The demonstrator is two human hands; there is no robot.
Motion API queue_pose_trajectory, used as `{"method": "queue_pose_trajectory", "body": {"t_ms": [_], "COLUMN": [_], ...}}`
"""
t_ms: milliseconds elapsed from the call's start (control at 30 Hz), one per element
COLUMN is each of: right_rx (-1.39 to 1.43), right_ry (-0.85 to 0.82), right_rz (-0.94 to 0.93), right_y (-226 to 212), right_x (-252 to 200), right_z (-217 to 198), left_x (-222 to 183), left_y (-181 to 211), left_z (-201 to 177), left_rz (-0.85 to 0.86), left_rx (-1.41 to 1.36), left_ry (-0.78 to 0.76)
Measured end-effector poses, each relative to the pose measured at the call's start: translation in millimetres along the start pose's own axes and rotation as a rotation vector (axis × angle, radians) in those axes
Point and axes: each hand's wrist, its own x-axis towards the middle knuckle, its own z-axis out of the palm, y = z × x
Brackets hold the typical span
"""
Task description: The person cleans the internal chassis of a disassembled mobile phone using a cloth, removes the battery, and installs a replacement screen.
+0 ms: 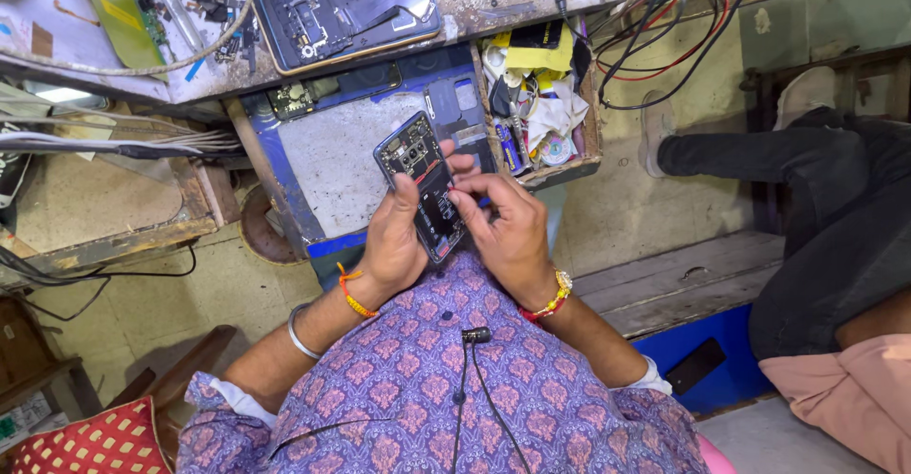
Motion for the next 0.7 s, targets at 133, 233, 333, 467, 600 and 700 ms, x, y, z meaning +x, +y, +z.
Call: {"method": "queue_pose_trajectory", "body": {"t_ms": [133,233,333,467,600,700], "right_rx": [0.013,0.077,0.051,0.066,0.199,0.373], "right_ry": [0.015,0.035,0.037,0.064,0.069,0.038], "right_rz": [0.093,0.118,0.166,0.177,0.212,0.221], "right_y": [1.9,2.9,5.3,12.5,22.5,31.6], "right_x": [-2.4,-4.1,-6.1,-5.4,-11.3,-8.0], "right_z": [2.3,4.9,5.4,6.7,4.9,0.4], "left_x": [-1.3,-1.5,-1.5,3.0,3.5,5.5], "left_y": [-4.7,-3.1,-0.9,4.9,7.8,10.4], "left_z": [-2.4,-3.5,-2.5,-0.6,-1.9,-3.6], "left_rz": [0.026,0.034,0.072,0.049,-0.006,-0.077], "left_rx": [0.227,0.413,0.48,0.395,0.242,0.104], "left_ry": [0.12,0.131,0.106,0.087,0.08,0.112]}}
